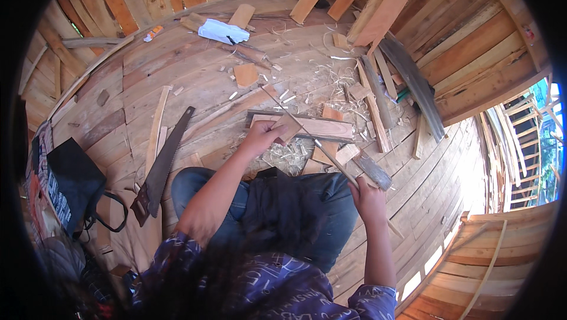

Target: The person shaves a piece of wood using a blade, holding the wood by hand on a floor and repeatedly scraping the surface to thin it.

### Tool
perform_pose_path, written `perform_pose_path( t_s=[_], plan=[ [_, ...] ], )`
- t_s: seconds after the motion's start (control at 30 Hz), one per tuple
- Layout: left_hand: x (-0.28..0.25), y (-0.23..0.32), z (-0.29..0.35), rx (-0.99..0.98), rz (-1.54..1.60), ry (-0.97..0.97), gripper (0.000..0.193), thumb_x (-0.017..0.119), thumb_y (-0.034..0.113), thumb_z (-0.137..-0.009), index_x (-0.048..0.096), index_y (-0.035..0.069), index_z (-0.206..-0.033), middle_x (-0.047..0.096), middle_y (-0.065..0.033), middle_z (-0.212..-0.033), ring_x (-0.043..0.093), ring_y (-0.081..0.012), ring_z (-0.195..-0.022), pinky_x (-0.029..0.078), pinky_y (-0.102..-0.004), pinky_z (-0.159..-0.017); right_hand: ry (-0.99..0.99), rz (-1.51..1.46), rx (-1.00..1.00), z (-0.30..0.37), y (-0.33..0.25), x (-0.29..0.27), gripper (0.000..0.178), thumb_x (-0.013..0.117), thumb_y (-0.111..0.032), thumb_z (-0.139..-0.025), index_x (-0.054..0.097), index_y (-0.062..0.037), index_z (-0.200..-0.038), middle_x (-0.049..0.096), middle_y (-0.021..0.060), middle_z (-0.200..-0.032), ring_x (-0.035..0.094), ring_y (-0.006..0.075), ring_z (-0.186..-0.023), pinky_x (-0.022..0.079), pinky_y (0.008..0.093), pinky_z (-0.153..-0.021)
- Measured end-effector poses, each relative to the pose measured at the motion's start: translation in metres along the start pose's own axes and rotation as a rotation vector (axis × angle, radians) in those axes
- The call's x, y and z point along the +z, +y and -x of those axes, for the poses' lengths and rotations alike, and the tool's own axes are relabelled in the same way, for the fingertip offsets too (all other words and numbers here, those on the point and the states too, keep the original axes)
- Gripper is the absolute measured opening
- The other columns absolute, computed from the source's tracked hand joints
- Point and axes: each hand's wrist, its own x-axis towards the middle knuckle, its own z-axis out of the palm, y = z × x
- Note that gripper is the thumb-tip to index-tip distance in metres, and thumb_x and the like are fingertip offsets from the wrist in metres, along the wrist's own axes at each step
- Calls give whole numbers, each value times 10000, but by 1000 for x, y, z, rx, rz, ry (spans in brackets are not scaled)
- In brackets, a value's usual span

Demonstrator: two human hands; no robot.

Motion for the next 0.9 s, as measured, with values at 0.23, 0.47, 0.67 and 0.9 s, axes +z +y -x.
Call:
perform_pose_path(
  t_s=[0.23, 0.47, 0.67, 0.9],
  plan=[
    [-1, 10, 7, 6, -205, -21, 334, 782, 302, -826, 723, -24, -868, 707, -90, -761, 667, -103, -645, 523, -247, -590, -107, -112, 99, 4, -11, 6, 278, 685, -256, -888, 581, 1, -903, 628, 255, -775, 608, 473, -756, 476, 524, -641],
    [-14, -10, 0, 172, -1088, 97, 386, 719, 403, -797, 709, 22, -862, 678, -198, -786, 667, -365, -803, 531, -445, -750, -86, -26, 149, 3, 19, 4, 296, 656, -314, -907, 606, -27, -962, 636, 247, -728, 627, 455, -710, 489, 521, -609],
    [-26, -13, 7, 82, -1105, 162, 397, 676, 414, -830, 711, 41, -964, 687, -207, -870, 664, -367, -843, 523, -454, -768, 81, 27, 442, 30, 156, 94, 326, 532, -302, -971, 587, 6, -1061, 644, 271, -781, 621, 471, -740, 469, 525, -602],
    [-57, 45, 44, 136, -501, 313, 310, 652, 275, -911, 684, -9, -1031, 708, -149, -880, 673, -242, -777, 498, -380, -719, 132, -119, 590, 121, 241, 207, 282, 667, -211, -891, 579, 16, -1034, 644, 194, -701, 652, 343, -684, 481, 442, -605]
  ],
)
